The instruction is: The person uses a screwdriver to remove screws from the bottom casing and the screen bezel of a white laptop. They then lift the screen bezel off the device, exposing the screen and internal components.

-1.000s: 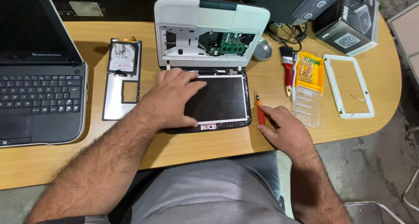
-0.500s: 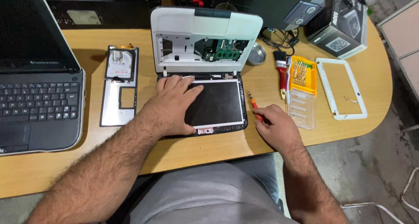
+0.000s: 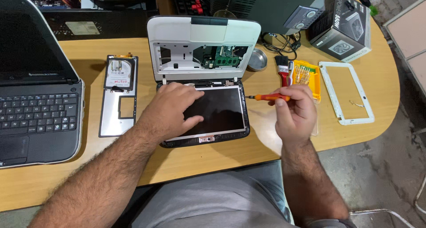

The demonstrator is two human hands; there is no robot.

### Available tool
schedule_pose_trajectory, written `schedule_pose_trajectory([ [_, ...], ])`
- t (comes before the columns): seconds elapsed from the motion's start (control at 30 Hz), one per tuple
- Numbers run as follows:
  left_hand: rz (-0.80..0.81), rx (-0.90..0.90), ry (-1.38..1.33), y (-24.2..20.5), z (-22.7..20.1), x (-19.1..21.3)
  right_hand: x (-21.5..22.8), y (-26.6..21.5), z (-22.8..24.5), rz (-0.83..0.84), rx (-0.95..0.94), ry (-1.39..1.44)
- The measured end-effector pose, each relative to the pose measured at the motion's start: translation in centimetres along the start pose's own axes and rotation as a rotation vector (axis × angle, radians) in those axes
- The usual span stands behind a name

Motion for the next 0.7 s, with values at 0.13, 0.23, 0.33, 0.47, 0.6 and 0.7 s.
schedule_pose_trajectory([
  [0.13,-0.233,-0.083,-0.103,-0.1,0.0,0.8,-3.7,0.4,0.9,0.111,0.033,0.057],
  [0.23,-0.311,-0.169,-0.164,0.0,-0.8,0.9,-6.8,-0.1,2.0,0.237,0.054,0.077],
  [0.33,-0.314,-0.236,-0.191,0.2,-1.9,0.9,-9.4,0.0,3.7,0.341,0.054,0.115],
  [0.47,-0.297,-0.246,-0.163,0.1,-1.6,0.1,-11.0,0.3,3.9,0.413,0.052,0.163],
  [0.6,-0.272,-0.208,-0.199,0.1,-1.0,-0.6,-10.5,0.2,2.2,0.442,0.041,0.178],
  [0.7,-0.288,-0.218,-0.259,0.2,-1.6,-0.1,-9.5,0.6,0.3,0.533,0.053,0.194],
])
Point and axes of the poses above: each hand's wrist, its own y-axis towards the middle knuckle, its own x-axis out of the back of the hand, z = x × y, the point moved 6 cm from there along y, towards the middle knuckle, and after that the axes turned 8 degrees about -x, right-handed, at the moved point
